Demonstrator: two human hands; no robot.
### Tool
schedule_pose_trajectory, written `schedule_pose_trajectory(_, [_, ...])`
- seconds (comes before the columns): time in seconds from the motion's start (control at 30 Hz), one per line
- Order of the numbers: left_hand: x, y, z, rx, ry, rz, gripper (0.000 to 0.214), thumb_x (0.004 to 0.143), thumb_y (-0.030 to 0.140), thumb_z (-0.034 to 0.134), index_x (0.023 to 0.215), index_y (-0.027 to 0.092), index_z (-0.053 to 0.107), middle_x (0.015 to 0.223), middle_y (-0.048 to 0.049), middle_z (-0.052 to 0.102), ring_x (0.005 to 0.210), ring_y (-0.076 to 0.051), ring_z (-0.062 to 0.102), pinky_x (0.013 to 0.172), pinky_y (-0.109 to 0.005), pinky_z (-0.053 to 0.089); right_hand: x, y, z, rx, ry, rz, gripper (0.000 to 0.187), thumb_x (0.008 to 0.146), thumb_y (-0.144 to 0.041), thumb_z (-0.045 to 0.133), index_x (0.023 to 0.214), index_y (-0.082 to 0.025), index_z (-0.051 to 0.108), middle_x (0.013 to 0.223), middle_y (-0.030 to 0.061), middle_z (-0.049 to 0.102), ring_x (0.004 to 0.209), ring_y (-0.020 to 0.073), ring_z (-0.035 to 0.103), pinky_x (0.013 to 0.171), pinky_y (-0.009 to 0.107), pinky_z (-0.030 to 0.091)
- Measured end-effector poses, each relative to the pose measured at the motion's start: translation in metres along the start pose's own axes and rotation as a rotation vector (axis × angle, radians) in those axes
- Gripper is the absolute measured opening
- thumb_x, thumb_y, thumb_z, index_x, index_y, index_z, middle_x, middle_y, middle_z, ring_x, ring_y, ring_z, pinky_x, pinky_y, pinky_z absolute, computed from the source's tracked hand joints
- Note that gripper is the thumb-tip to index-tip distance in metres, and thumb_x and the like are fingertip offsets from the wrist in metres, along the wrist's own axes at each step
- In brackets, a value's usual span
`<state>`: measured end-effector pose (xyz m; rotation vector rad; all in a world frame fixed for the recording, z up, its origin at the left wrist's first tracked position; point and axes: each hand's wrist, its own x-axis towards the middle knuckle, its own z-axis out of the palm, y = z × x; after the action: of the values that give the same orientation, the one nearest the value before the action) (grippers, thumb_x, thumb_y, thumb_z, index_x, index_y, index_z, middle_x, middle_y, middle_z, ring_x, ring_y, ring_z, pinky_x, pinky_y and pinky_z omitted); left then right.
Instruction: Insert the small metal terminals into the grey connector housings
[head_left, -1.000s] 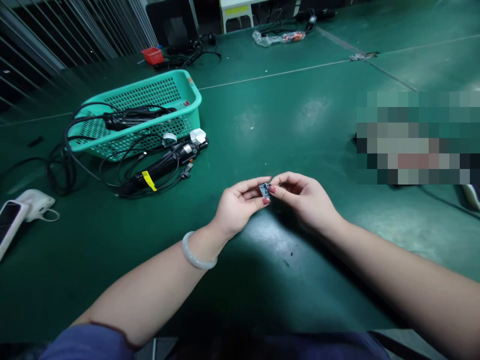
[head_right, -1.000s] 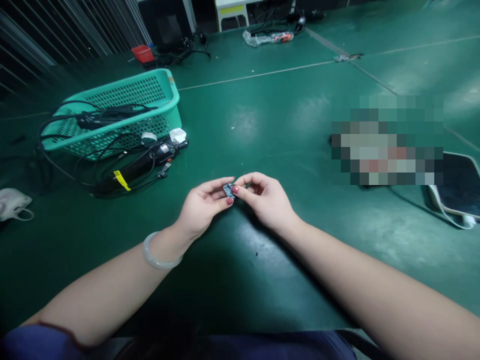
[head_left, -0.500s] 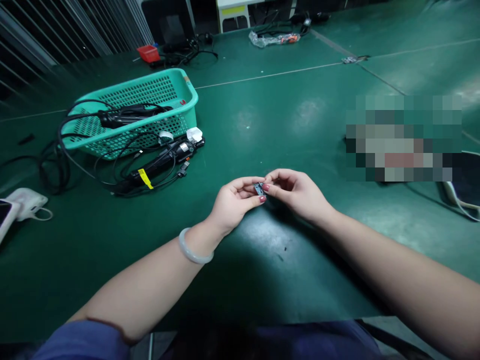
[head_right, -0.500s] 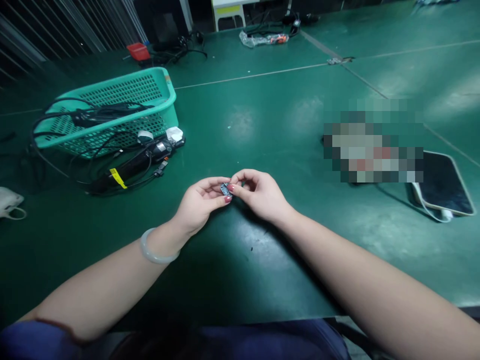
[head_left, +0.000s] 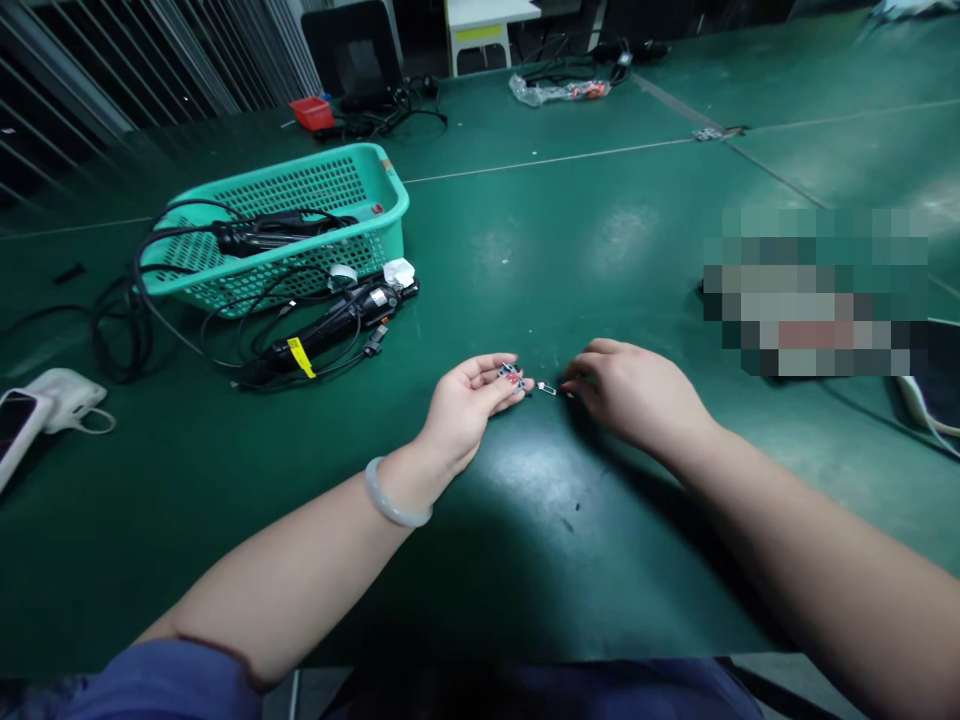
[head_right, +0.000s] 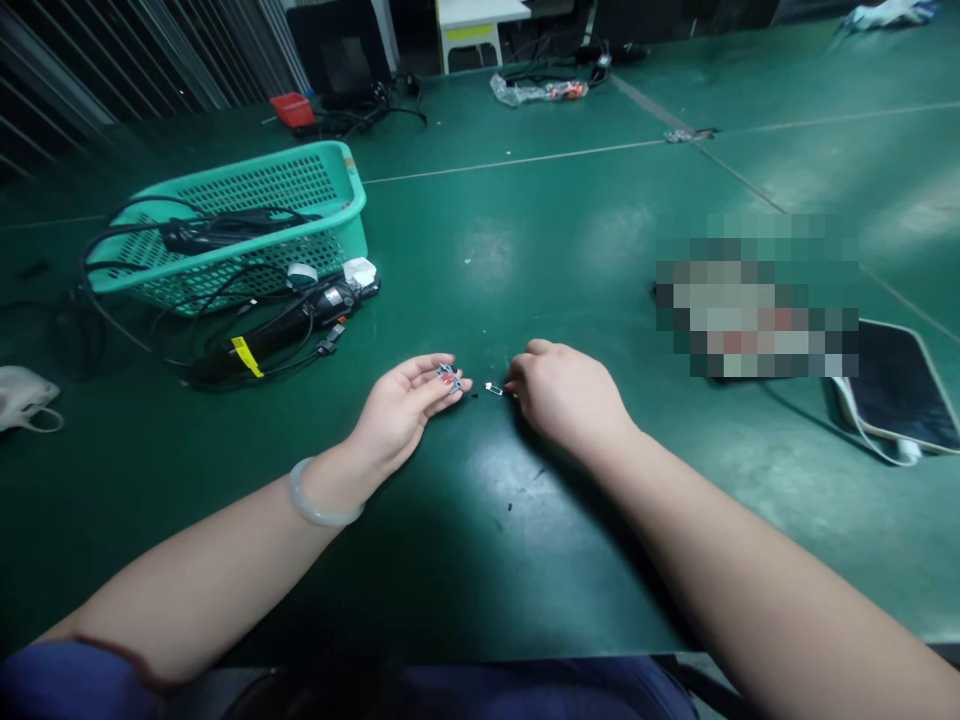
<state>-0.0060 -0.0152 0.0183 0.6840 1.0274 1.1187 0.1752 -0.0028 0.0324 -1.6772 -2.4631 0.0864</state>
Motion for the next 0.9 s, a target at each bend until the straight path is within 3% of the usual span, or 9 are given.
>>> schedule_pose_trajectory(0.1, [-0.001, -0.001, 0.0, 0.02, -0.015, 0.007, 0.02, 0.072, 0.01, 0.067, 0.091, 0.013, 0.063, 0.076, -0.0022, 0.067, 0.079, -0.014, 0.068, 0.084, -0.031, 0.051, -0.004, 0.0, -0.003, -0.076, 0.005, -0.02, 0.021, 0.084, -0.022, 0.051, 0.084, -0.02, 0.072, 0.082, 0.0072, 0.066, 0.072, 0.0196, 0.061, 0.056, 0.03, 0.039])
schedule_pose_trajectory(0.23, [0.001, -0.005, -0.002, 0.057, -0.023, 0.046, 0.03, 0.073, 0.01, 0.066, 0.103, 0.015, 0.062, 0.073, -0.0001, 0.064, 0.08, -0.014, 0.068, 0.085, -0.032, 0.051, -0.002, 0.019, -0.006, 0.044, -0.078, 0.034, 0.021, 0.072, -0.011, 0.057, 0.08, -0.024, 0.072, 0.079, 0.0026, 0.069, 0.069, 0.0179, 0.061, 0.059, 0.029, 0.041])
schedule_pose_trajectory(0.33, [0.003, -0.007, -0.004, 0.079, -0.036, 0.068, 0.032, 0.073, 0.011, 0.067, 0.105, 0.015, 0.064, 0.079, -0.0009, 0.064, 0.081, -0.013, 0.068, 0.085, -0.032, 0.051, 0.001, 0.028, -0.007, 0.131, -0.073, 0.06, 0.014, 0.071, -0.019, 0.065, 0.083, -0.024, 0.072, 0.081, 0.0015, 0.07, 0.07, 0.0175, 0.062, 0.06, 0.028, 0.043])
schedule_pose_trajectory(0.47, [0.004, -0.008, -0.005, 0.087, -0.04, 0.078, 0.025, 0.071, 0.013, 0.069, 0.096, 0.014, 0.065, 0.088, -0.0031, 0.065, 0.08, -0.012, 0.068, 0.084, -0.03, 0.051, 0.003, 0.018, -0.003, 0.183, -0.13, 0.065, 0.011, 0.074, -0.032, 0.068, 0.08, -0.024, 0.071, 0.081, 0.0011, 0.071, 0.072, 0.0175, 0.063, 0.061, 0.028, 0.043])
schedule_pose_trajectory(0.7, [0.003, -0.007, -0.006, 0.13, -0.074, 0.121, 0.03, 0.064, 0.017, 0.076, 0.088, 0.014, 0.06, 0.086, -0.0034, 0.068, 0.078, -0.012, 0.066, 0.08, -0.03, 0.051, 0.001, 0.012, 0.005, 0.055, -0.109, 0.048, 0.017, 0.081, -0.02, 0.053, 0.078, -0.02, 0.07, 0.082, 0.0054, 0.071, 0.074, 0.0199, 0.063, 0.061, 0.03, 0.043])
schedule_pose_trajectory(0.77, [0.003, -0.008, -0.007, 0.143, -0.088, 0.143, 0.034, 0.06, 0.017, 0.078, 0.09, 0.015, 0.061, 0.085, -0.0024, 0.068, 0.079, -0.012, 0.066, 0.083, -0.03, 0.05, 0.001, 0.012, 0.003, 0.094, -0.057, 0.058, 0.016, 0.08, -0.02, 0.054, 0.077, -0.02, 0.069, 0.08, 0.0058, 0.07, 0.072, 0.0201, 0.063, 0.061, 0.03, 0.043])
schedule_pose_trajectory(0.9, [0.003, -0.009, -0.007, 0.134, -0.148, 0.125, 0.037, 0.058, 0.018, 0.08, 0.091, 0.015, 0.065, 0.084, -0.0026, 0.069, 0.08, -0.012, 0.065, 0.084, -0.03, 0.05, -0.004, -0.001, -0.008, 0.409, 0.213, -0.007, 0.015, 0.083, -0.024, 0.054, 0.077, -0.022, 0.068, 0.081, 0.0045, 0.069, 0.071, 0.0175, 0.061, 0.063, 0.03, 0.046])
